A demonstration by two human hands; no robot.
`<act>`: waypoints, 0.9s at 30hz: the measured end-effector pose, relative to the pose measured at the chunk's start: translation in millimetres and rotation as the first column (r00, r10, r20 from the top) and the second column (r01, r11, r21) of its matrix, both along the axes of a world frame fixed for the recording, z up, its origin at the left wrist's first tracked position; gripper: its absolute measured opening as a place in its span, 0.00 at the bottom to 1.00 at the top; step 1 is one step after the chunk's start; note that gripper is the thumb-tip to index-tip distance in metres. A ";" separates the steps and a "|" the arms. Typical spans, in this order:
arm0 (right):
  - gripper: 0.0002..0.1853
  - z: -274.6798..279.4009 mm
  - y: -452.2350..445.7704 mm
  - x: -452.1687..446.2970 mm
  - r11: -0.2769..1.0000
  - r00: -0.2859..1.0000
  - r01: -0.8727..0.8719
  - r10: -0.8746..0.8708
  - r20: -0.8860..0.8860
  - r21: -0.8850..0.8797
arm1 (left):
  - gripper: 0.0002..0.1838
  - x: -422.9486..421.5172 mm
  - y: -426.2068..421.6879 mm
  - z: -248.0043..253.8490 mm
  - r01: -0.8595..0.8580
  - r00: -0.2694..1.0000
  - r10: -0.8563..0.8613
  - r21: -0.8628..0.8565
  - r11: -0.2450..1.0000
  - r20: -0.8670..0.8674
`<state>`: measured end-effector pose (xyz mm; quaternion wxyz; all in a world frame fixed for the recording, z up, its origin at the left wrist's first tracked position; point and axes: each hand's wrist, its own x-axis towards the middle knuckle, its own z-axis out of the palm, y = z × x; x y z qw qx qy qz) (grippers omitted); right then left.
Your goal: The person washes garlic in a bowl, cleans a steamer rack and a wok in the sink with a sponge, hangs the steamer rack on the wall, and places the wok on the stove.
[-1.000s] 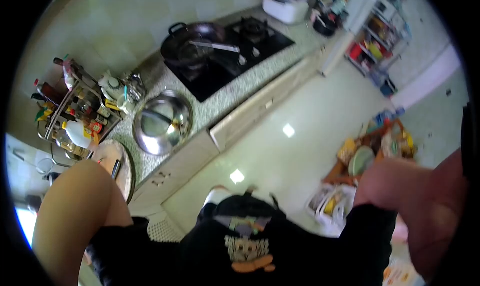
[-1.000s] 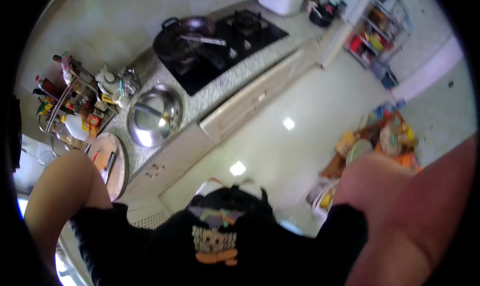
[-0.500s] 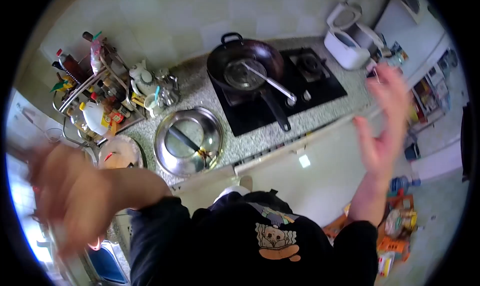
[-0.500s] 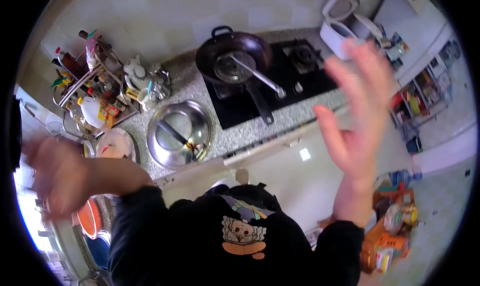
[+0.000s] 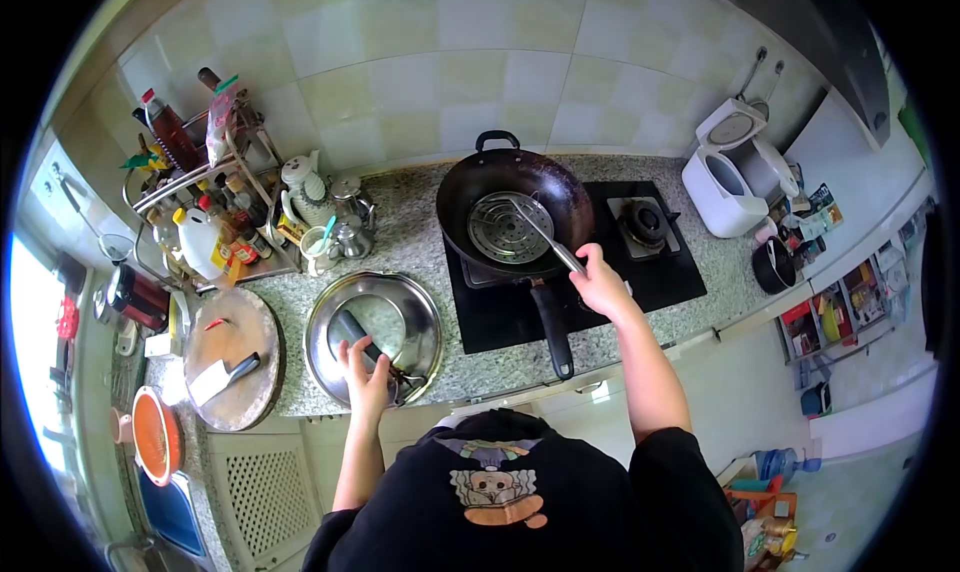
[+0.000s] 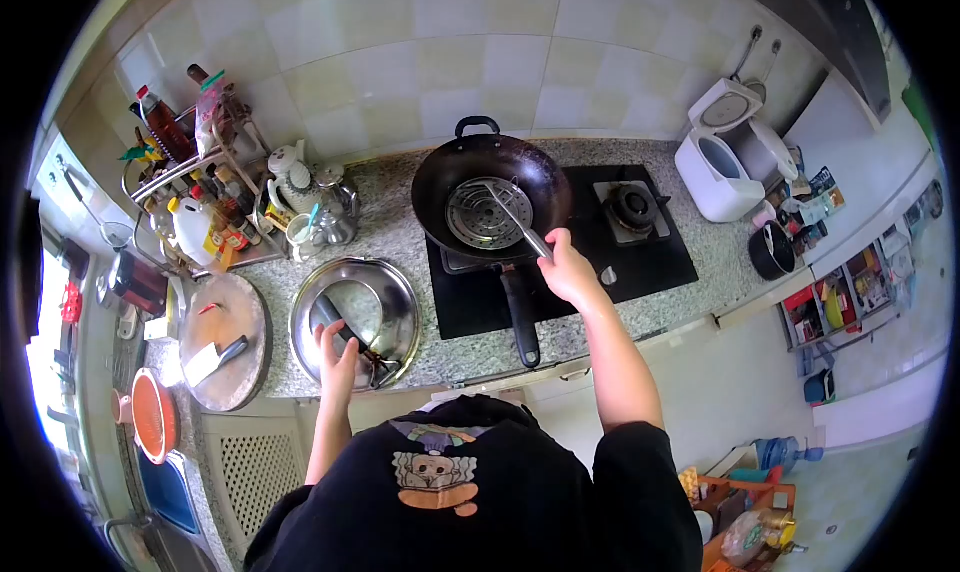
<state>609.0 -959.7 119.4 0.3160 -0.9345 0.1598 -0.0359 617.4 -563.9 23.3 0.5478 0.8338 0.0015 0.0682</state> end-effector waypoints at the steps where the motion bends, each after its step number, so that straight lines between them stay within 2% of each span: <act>1: 0.22 6.7 -6.1 -2.0 0.998 0.999 -0.004 0.001 0.054 0.064 | 0.21 -0.8 -4.6 4.0 -0.015 0.999 0.014 0.024 1.000 0.040; 2: 0.20 9.4 -13.4 -9.2 0.987 0.996 0.006 -0.020 0.088 0.162 | 0.21 -1.8 -8.9 8.3 -0.030 0.997 0.026 0.048 0.998 0.078; 3: 0.20 14.4 -21.8 -17.7 0.941 0.993 -0.022 -0.018 0.116 0.338 | 0.22 -3.3 -13.5 12.0 -0.041 0.993 0.033 0.072 0.997 0.115; 5: 0.23 20.9 -39.2 -39.3 0.793 0.988 -0.017 -0.081 0.133 0.609 | 0.21 -6.3 -23.8 16.0 -0.048 0.988 0.035 0.079 0.996 0.149; 7: 0.27 3.3 -56.4 -60.6 0.908 0.916 -0.011 -0.159 0.369 0.418 | 0.21 -7.5 -37.5 16.4 -0.045 0.985 0.029 0.092 0.995 0.168; 9: 0.29 -25.4 -81.1 -79.9 0.869 0.853 0.058 -0.299 0.428 0.491 | 0.20 -8.4 -58.4 18.3 -0.027 0.975 0.008 0.081 0.996 0.223; 11: 0.27 -51.1 -104.6 -98.4 0.889 0.793 0.262 -0.420 0.442 0.377 | 0.19 -9.4 -81.3 26.3 0.000 0.981 -0.004 0.025 1.000 0.194; 12: 0.26 -95.9 -132.4 -98.1 0.924 0.698 0.309 -0.381 0.606 0.226 | 0.18 -7.6 -90.2 23.9 0.002 0.978 -0.005 0.014 1.000 0.211; 13: 0.26 -99.0 -137.3 -108.8 0.863 0.707 0.432 -0.505 0.495 0.262 | 0.18 -8.5 -99.3 26.6 0.045 0.975 -0.053 0.041 0.998 0.216; 15: 0.27 -139.9 -171.0 -121.6 0.679 0.648 0.621 -0.726 0.231 0.392 | 0.17 -11.8 -117.9 38.0 0.090 0.970 -0.109 0.097 0.991 0.218; 17: 0.27 -177.9 -204.1 -131.9 0.701 0.610 0.693 -0.695 0.379 0.170 | 0.17 -15.0 -133.9 43.6 0.142 0.959 -0.167 0.119 0.983 0.230; 19: 0.27 -193.6 -225.9 -136.3 0.665 0.606 0.731 -0.735 0.304 0.153 | 0.16 -19.7 -147.0 43.9 0.206 0.957 -0.223 0.106 0.973 0.184; 22: 0.27 -223.2 -253.3 -132.9 0.703 0.618 0.701 -0.684 0.387 0.122 | 0.16 -26.8 -166.5 49.5 0.244 0.954 -0.250 0.054 0.968 0.163; 25: 0.27 -244.7 -276.0 -121.6 0.756 0.671 0.650 -0.618 0.410 0.076 | 0.15 -24.9 -178.7 69.8 0.260 0.939 -0.273 0.089 0.962 0.207; 27: 0.28 -218.2 -265.8 -118.5 0.775 0.746 0.630 -0.621 0.242 0.045 | 0.14 -21.4 -181.8 82.6 0.277 0.933 -0.291 0.094 0.956 0.212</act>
